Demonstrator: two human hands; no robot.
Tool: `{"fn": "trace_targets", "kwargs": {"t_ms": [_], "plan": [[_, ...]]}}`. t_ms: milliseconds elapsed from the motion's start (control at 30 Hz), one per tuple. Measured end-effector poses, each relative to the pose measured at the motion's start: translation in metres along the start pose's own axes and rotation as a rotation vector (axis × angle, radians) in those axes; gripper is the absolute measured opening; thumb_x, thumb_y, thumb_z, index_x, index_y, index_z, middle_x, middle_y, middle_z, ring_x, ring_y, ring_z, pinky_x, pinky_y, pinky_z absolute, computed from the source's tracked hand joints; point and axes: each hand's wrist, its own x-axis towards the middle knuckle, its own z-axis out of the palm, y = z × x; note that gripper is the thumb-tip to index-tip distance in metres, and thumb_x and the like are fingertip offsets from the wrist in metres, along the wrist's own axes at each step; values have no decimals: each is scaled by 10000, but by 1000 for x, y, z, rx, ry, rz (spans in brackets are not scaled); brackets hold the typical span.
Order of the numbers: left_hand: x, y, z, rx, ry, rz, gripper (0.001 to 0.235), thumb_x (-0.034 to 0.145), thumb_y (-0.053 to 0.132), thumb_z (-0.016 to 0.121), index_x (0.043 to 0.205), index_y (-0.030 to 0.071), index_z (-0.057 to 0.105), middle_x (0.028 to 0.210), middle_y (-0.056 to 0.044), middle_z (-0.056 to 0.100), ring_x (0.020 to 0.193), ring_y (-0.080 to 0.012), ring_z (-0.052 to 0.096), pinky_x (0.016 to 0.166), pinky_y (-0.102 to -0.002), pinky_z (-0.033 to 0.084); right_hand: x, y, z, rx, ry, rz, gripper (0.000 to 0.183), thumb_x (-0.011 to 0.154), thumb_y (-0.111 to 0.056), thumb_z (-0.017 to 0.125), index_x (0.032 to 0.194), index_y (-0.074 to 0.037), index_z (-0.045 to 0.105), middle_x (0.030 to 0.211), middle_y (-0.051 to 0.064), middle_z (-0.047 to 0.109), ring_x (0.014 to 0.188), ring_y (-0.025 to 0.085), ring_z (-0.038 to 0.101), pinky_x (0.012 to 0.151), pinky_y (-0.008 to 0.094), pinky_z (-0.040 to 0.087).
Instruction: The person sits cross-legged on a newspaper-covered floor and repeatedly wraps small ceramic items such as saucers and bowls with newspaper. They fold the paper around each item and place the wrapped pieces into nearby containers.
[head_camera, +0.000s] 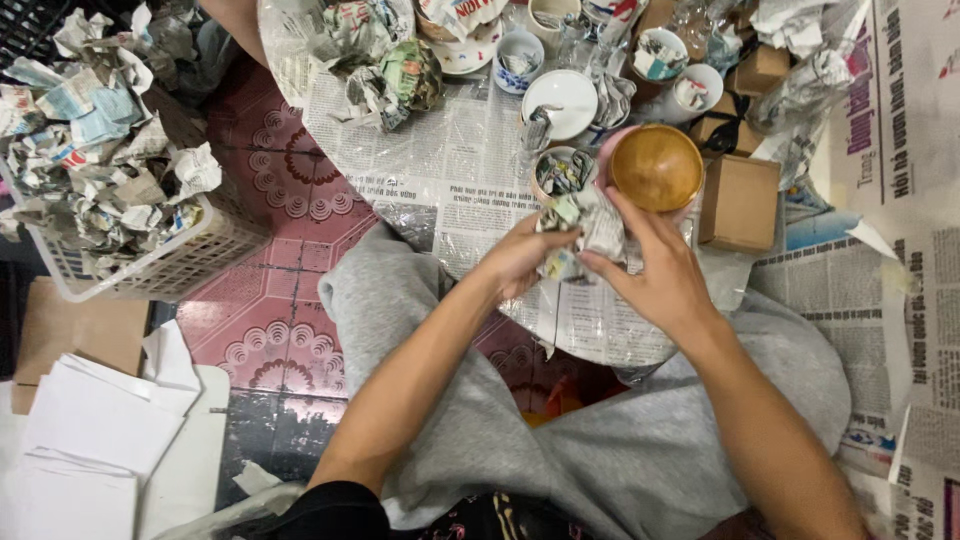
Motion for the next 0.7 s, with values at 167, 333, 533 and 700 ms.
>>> {"fn": "trace_targets", "kwargs": {"t_ms": [167,333,533,700], "plan": [[1,2,-12,46,0,83,421,945,68,658,1350,-1,569,1161,-139,707,1029,-215,690,819,-339,612,5,-23,-4,33,89,-202,515,851,-295,838,1304,-87,708,1418,233,522,1230,374,596,1023,456,505],[-16,10,-13,114,-147,155,501,959,189,736,1381,-29,576,1234,-136,710,1128,-182,687,891,-323,607,10,-22,7,118,84,-165,335,866,-237,845,1129,-56,745,1429,210,550,1304,383,585,1020,452,513],[-24,23,-1,-121,-179,164,633,957,424,671,1440,57,490,1236,-112,674,1086,-196,689,899,-360,615,15,-18,14,115,186,-265,212,868,-137,851,1018,-32,745,1461,204,545,1356,396,552,1126,488,470],[-21,25,-4,-198,-181,193,703,1020,546,540,1451,-7,492,1281,-173,672,1114,-245,712,936,-395,627,11,-19,9,231,213,-264,184,925,-77,817,1053,1,711,1479,193,523,1311,330,598,1096,413,510]]}}
